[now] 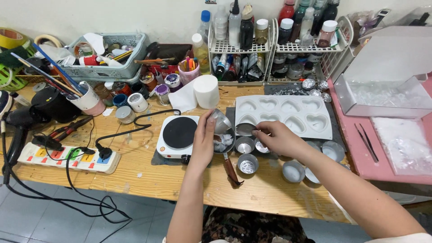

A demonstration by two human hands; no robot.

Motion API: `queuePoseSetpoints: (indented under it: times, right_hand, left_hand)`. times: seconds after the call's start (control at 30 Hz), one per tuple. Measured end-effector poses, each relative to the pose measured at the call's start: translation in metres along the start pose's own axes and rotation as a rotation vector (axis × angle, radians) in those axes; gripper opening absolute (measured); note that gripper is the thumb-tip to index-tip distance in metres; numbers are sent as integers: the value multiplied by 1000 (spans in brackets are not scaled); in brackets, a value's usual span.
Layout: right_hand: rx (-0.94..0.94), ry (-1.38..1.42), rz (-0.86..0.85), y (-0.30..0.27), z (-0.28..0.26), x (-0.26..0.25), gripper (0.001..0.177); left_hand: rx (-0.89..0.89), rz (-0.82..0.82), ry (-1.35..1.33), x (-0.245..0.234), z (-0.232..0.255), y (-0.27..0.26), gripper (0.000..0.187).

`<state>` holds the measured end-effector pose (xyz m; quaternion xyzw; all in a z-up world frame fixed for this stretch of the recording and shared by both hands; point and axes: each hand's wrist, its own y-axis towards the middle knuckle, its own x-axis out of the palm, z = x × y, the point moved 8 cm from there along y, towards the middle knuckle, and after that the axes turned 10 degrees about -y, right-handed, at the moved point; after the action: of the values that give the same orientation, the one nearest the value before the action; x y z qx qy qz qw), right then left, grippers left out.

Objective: The person spoons melted white wax from a small pot on a hot plate into small metal cups arranged on the desk, filling them one at a time. They occasionally reposition the cups and stir or scoop wax from the pot with a spoon.

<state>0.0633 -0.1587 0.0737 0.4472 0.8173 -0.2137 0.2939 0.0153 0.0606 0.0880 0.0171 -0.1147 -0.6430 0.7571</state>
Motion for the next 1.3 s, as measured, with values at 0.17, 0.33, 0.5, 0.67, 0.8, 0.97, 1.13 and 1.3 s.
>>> queuePoseSetpoints:
  times: [0.17,0.33,0.5,0.67,0.8,0.97,1.13,1.3]
  right_hand:
    - [276,272,-19,-45,-2,-31,28]
    - [200,478,182,-52,43,-57,27]
    - [89,768,266,-51,56,-59,26]
    - [85,790,299,-46,76,-47,28]
    - [86,806,349,-48,90,-49,27]
    - [170,824,383,-49,97,-51,27]
    - [209,871,399,-50,99,-54,27]
    - [171,903,382,-52,95,-53,28]
  left_hand:
    - [-34,-269,-236,39,2,-4,61]
    - [177,-485,-42,77,16,-14,69]
    - [314,-636,284,106,15,-13,60]
    - [474,-693,359,115,7,-7,54]
    - [434,-660,449,111,-7,-9,55]
    - [623,-855,696,126,-14,-38,48]
    - [578,-946,835,132,-28,-43,47]
    - [454,-953,816,136,-20,-41,56]
